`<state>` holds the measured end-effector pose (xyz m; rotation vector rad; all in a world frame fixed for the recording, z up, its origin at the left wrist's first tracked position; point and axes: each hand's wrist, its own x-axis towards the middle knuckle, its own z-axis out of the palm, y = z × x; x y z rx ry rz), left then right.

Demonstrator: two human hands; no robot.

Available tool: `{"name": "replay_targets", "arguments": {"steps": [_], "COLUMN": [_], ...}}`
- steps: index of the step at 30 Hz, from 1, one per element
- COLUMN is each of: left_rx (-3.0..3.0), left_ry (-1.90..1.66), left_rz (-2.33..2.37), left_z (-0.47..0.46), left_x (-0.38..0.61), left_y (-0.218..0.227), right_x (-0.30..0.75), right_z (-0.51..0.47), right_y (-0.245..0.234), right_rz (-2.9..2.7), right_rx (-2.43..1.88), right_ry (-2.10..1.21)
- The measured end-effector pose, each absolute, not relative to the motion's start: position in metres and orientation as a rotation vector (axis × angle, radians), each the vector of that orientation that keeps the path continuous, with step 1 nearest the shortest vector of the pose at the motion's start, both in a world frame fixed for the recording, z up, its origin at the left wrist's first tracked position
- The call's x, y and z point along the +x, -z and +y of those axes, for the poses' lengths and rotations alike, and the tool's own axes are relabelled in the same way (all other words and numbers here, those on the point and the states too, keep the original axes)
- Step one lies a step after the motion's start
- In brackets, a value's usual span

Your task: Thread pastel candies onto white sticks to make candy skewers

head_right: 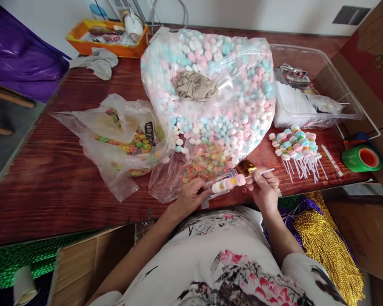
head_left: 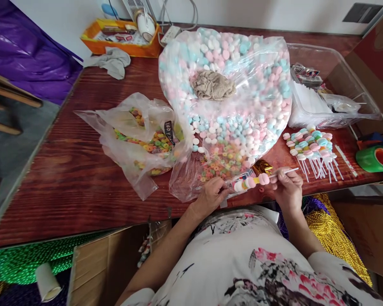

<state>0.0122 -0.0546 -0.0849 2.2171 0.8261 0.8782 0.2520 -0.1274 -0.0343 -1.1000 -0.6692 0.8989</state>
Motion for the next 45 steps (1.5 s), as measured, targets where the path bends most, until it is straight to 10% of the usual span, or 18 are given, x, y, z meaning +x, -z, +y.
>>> {"name": "replay_targets", "arguments": {"steps": [19,45], "left_rx": [2.18,2.368], "left_ry": [-1.004,-0.964], "left_rz": [0.73,0.596], "left_z": [-0.055,-0.059], "left_x": [0.007,0.004], "left_y": [0.083,0.073], "right_x": [0.275,0.248], "right_z": [-0.133,-0.115], "right_y": [0.02,0.036], "right_rz": [-0.96,-0.826], "right_rx": [-1.186,-1.106], "right_ry": [-0.616,-1.126]}}
